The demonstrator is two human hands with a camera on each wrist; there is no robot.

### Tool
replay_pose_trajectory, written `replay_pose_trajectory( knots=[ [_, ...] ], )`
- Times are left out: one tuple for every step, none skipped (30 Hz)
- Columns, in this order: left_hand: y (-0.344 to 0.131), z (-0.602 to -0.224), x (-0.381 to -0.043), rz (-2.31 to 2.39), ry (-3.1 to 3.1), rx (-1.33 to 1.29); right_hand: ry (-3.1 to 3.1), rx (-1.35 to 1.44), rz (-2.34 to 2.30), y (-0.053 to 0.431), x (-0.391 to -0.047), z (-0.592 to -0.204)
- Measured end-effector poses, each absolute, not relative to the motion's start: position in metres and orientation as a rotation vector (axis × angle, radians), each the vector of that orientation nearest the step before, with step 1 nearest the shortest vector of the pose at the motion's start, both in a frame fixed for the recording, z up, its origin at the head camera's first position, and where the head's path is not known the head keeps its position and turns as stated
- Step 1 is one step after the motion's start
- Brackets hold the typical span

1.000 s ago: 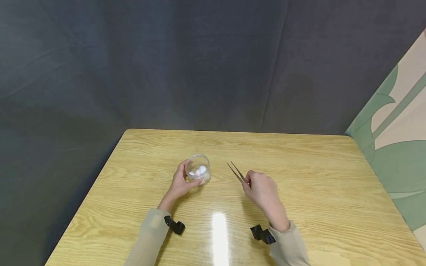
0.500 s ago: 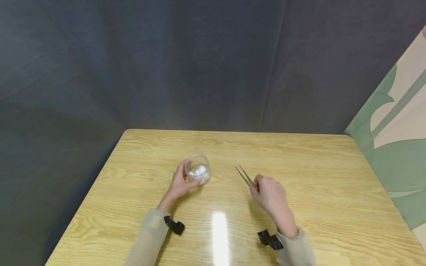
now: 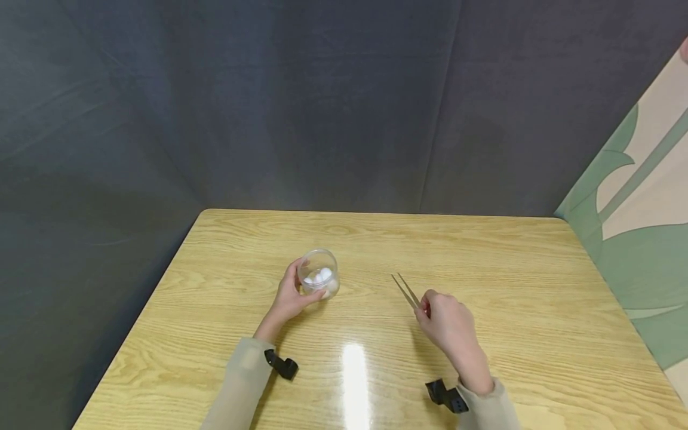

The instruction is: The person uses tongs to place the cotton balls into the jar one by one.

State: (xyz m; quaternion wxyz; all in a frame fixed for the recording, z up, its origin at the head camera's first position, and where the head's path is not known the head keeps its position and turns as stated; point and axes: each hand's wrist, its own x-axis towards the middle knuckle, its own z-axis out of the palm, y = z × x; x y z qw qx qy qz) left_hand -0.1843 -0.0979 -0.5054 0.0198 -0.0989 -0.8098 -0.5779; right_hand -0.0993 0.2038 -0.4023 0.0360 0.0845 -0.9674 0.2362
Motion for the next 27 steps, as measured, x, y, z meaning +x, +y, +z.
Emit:
replay_pose_trajectory(
  knots=[
    [-0.098, -0.505, -0.184, -1.787, -2.514, -0.308, -2.973, 0.252, 0.73, 0.205, -0.099, -0.403],
    [-0.098, -0.505, -0.184, -1.783, -2.516, -0.308, -2.975, 0.246, 0.732, 0.206, -0.098, -0.404],
    [-0.098, -0.505, -0.184, -1.781, -2.517, -0.309, -2.976, 0.24, 0.733, 0.208, -0.097, -0.404],
    [-0.098, -0.505, -0.184, -1.78, -2.517, -0.31, -2.979, 0.236, 0.733, 0.209, -0.096, -0.405],
    [-0.098, -0.505, -0.184, -1.779, -2.518, -0.311, -2.979, 0.232, 0.732, 0.211, -0.095, -0.406],
    [-0.098, -0.505, -0.184, -1.777, -2.519, -0.313, -2.981, 0.227, 0.731, 0.212, -0.095, -0.407],
    [-0.098, -0.505, -0.184, -1.777, -2.519, -0.314, -2.982, 0.223, 0.73, 0.214, -0.094, -0.408],
    [-0.098, -0.505, -0.184, -1.776, -2.518, -0.315, -2.984, 0.218, 0.73, 0.216, -0.093, -0.408],
    [-0.098, -0.505, -0.184, -1.776, -2.517, -0.315, -2.987, 0.211, 0.73, 0.218, -0.092, -0.409],
    [-0.098, -0.505, -0.184, -1.777, -2.515, -0.317, -2.991, 0.204, 0.729, 0.219, -0.091, -0.41],
    [-0.098, -0.506, -0.184, -1.779, -2.513, -0.318, -2.998, 0.195, 0.729, 0.221, -0.091, -0.411],
    [-0.098, -0.506, -0.184, -1.781, -2.51, -0.319, -3.007, 0.185, 0.731, 0.223, -0.09, -0.412],
    [-0.098, -0.506, -0.185, -1.785, -2.507, -0.32, -3.014, 0.181, 0.73, 0.225, -0.09, -0.414],
    [-0.098, -0.506, -0.185, -1.788, -2.505, -0.32, -3.021, 0.174, 0.73, 0.226, -0.09, -0.415],
    [-0.098, -0.506, -0.185, -1.793, -2.502, -0.322, -3.03, 0.169, 0.731, 0.228, -0.089, -0.416],
    [-0.098, -0.506, -0.185, -1.795, -2.503, -0.322, -3.037, 0.163, 0.73, 0.23, -0.089, -0.417],
    [-0.098, -0.507, -0.185, -1.797, -2.504, -0.322, -3.045, 0.157, 0.732, 0.232, -0.089, -0.418],
    [-0.098, -0.506, -0.185, -1.799, -2.504, -0.322, -3.05, 0.151, 0.732, 0.233, -0.089, -0.419],
    [-0.098, -0.506, -0.185, -1.8, -2.505, -0.323, -3.055, 0.146, 0.727, 0.235, -0.089, -0.42],
    [-0.098, -0.505, -0.184, -1.798, -2.508, -0.324, -3.061, 0.138, 0.724, 0.236, -0.088, -0.421],
    [-0.097, -0.503, -0.183, -1.796, -2.513, -0.325, -3.066, 0.132, 0.719, 0.238, -0.088, -0.422],
    [-0.097, -0.497, -0.181, -1.796, -2.513, -0.329, -3.07, 0.129, 0.715, 0.239, -0.087, -0.422],
    [-0.096, -0.492, -0.179, -1.797, -2.513, -0.332, -3.076, 0.123, 0.711, 0.24, -0.087, -0.423],
    [-0.095, -0.487, -0.176, -1.798, -2.512, -0.335, -3.08, 0.119, 0.708, 0.242, -0.086, -0.424],
    [-0.095, -0.481, -0.174, -1.797, -2.513, -0.337, -3.084, 0.115, 0.706, 0.243, -0.086, -0.425],
    [-0.094, -0.476, -0.172, -1.798, -2.514, -0.338, -3.087, 0.11, 0.709, 0.244, -0.085, -0.425],
    [-0.094, -0.471, -0.17, -1.797, -2.512, -0.34, -3.09, 0.105, 0.71, 0.245, -0.085, -0.426]
  ],
)
